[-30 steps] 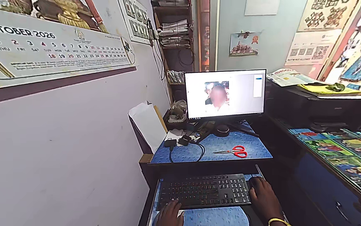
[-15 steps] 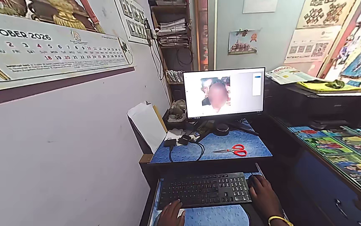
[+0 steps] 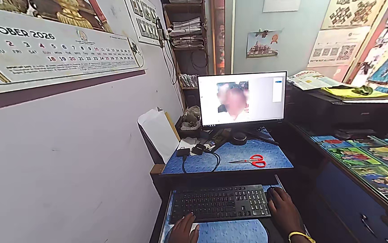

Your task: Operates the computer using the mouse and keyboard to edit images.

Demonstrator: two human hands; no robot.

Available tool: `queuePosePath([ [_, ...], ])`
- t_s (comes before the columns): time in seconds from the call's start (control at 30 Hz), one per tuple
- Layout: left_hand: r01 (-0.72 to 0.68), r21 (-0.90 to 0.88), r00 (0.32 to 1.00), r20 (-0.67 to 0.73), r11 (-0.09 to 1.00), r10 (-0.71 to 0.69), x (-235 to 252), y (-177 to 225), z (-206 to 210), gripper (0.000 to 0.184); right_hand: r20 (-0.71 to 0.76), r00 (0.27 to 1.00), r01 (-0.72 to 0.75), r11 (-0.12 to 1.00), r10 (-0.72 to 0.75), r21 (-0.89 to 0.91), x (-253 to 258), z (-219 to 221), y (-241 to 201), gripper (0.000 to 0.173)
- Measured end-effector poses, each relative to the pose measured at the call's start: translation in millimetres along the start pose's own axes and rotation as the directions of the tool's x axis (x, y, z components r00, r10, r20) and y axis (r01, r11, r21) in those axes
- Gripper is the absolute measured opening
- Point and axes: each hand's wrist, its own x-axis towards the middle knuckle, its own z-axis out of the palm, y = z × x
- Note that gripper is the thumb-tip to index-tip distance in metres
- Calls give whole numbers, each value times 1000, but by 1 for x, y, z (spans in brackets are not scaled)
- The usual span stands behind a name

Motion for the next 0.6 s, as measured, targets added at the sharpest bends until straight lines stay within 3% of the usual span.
queuePosePath([
  [0.6, -15, -62, 1000, 10, 998, 15, -1, -1, 0, 37, 11, 1000, -8, 1000, 8, -1, 0, -5, -4, 42],
])
